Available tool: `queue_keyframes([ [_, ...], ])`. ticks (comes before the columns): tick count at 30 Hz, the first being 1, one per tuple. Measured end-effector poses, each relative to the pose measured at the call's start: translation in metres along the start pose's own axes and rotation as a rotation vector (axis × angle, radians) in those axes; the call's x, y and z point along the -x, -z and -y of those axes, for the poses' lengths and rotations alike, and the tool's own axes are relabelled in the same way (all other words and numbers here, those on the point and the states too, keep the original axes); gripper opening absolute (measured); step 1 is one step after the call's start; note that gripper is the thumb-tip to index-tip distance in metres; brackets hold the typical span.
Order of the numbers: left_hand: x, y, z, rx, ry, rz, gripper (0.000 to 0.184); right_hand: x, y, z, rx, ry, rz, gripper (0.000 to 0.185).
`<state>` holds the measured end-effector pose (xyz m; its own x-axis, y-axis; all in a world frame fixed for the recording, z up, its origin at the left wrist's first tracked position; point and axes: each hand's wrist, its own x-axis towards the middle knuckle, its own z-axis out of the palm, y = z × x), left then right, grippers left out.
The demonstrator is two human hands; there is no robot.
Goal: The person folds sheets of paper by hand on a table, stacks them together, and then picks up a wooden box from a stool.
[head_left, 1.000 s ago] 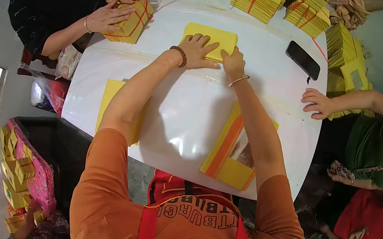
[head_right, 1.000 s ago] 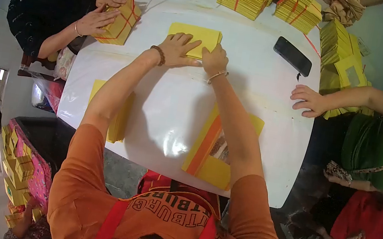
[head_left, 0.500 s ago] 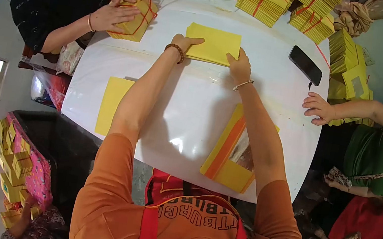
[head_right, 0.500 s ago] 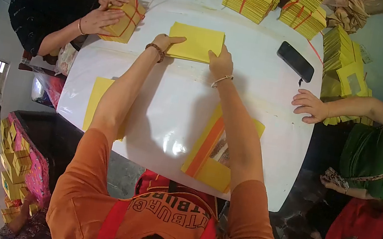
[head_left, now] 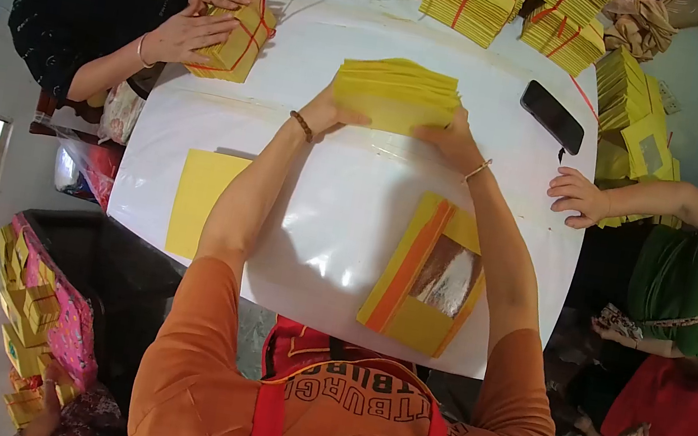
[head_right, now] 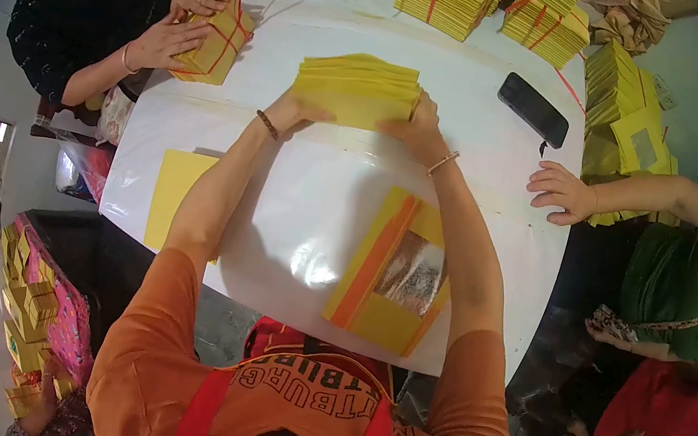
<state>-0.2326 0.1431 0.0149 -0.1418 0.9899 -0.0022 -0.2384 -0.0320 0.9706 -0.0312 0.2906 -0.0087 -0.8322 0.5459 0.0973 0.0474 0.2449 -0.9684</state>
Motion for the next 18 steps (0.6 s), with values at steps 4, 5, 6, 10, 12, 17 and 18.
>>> queue_keyframes([
  [4,-0.004,0.017,0.021,-0.17,0.091,0.05,0.059,0.016,-0.014,0.003,-0.135,-0.007,-0.114,0.062],
  [5,-0.005,0.022,0.025,-0.172,0.092,0.043,0.059,0.014,-0.014,0.008,-0.231,-0.013,-0.107,0.063],
  [6,-0.005,0.02,0.02,-0.155,0.101,0.038,0.058,0.012,-0.014,0.011,-0.328,-0.017,-0.102,0.064],
  [10,-0.007,0.018,0.028,-0.19,0.105,-0.065,0.057,0.01,-0.019,0.008,-0.157,-0.015,-0.195,0.06],
  [12,-0.006,0.016,0.027,-0.14,0.117,-0.055,0.055,0.012,-0.018,0.02,-0.196,-0.078,-0.166,0.057],
  [17,-0.003,0.001,-0.001,0.014,0.084,-0.05,0.06,0.003,-0.014,0.028,-0.418,-0.006,-0.078,0.052],
  [18,-0.001,-0.002,-0.008,-0.027,0.107,-0.067,0.058,0.004,-0.016,0.033,-0.496,0.005,-0.113,0.051],
])
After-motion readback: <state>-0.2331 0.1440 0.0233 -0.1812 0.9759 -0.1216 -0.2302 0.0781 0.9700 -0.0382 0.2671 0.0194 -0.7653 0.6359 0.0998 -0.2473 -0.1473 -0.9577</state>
